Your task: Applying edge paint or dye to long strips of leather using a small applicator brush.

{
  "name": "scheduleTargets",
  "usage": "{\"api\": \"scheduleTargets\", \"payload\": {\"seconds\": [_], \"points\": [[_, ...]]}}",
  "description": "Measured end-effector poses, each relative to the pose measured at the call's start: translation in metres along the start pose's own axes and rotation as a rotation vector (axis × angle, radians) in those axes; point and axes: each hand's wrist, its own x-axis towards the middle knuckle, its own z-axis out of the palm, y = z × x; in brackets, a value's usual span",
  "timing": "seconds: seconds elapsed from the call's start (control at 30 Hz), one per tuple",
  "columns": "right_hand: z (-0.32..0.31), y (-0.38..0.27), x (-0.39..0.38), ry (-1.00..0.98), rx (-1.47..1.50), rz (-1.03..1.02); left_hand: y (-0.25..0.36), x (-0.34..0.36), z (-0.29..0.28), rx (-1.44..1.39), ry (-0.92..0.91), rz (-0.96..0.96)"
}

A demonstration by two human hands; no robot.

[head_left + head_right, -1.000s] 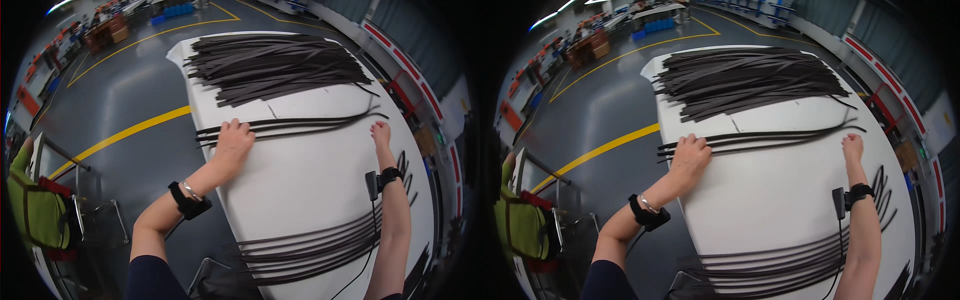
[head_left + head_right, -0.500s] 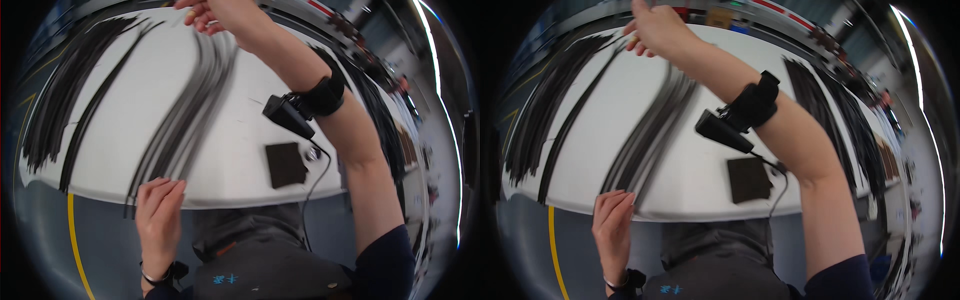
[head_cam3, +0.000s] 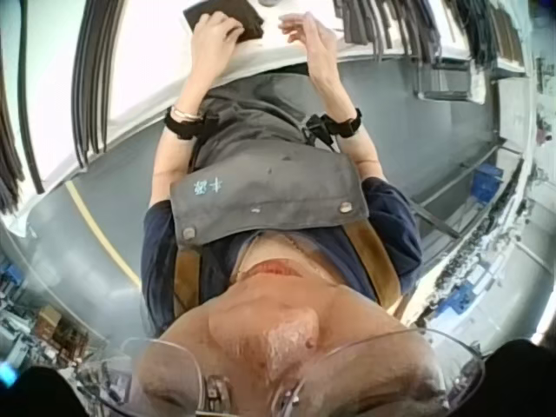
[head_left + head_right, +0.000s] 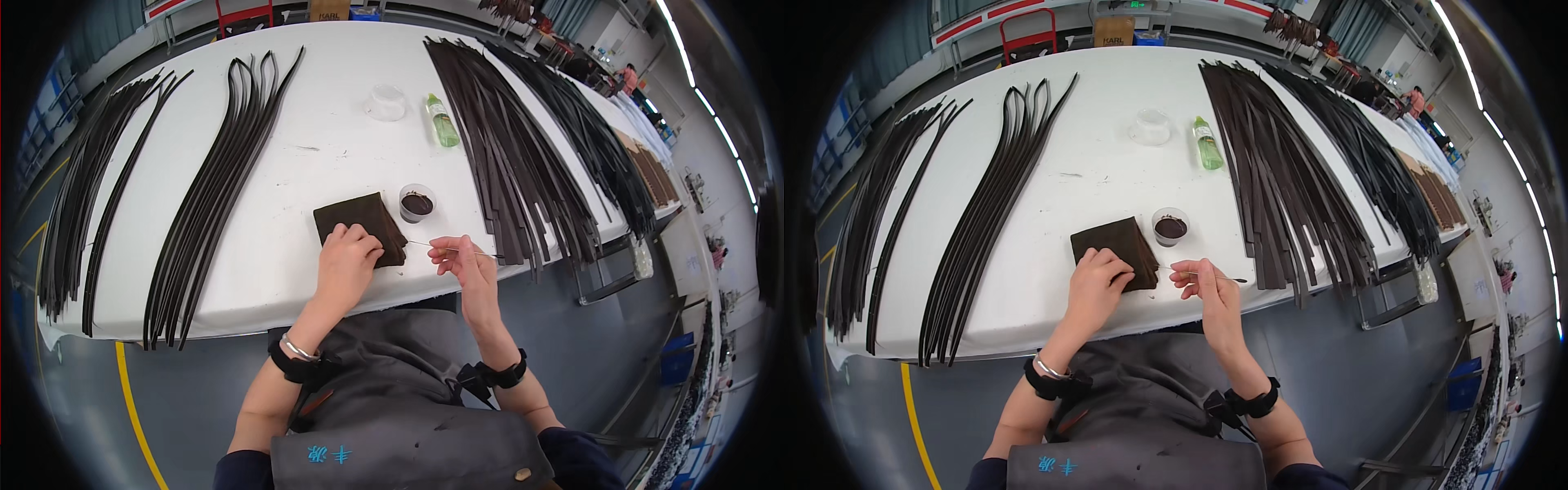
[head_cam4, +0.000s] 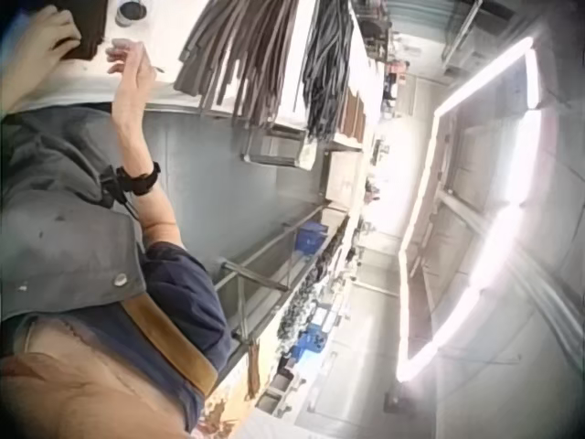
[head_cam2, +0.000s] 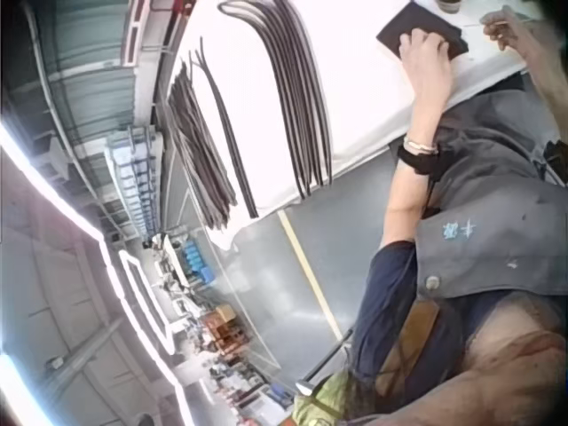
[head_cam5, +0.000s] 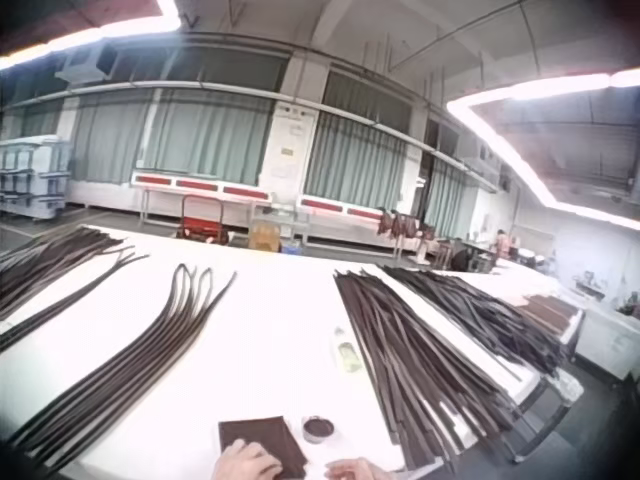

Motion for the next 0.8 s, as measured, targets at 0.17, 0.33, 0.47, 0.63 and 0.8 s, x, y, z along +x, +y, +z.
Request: {"api": "scheduleTargets", "payload": {"seconds": [0.17, 0.33, 0.47, 0.63, 0.8], "points": [[-0.001, 0.028, 0.011, 0.056, 0.101, 0.058, -0.004, 0.008, -0.009, -0.303, -0.067, -0.251], [0.013, 0.046, 0.02, 0.005, 0.04, 0.056, -0.016, 0.011, -0.016, -0.644, -0.051, -0.458], [0.044, 0.053, 0.026, -0.064, 0.038, 0.139, -0.02, 0.006, -0.01, -0.407, -0.091, -0.166], [0.046, 0.054, 0.03, -0.102, -0.063, 0.098, -0.023, 0.006, -0.005, -0.236, -0.12, -0.026], [0.001, 0.024, 0.017, 0.12, -0.11, -0.159, -0.017, 0.012, -0.003, -0.232, -0.062, -0.04]]}}
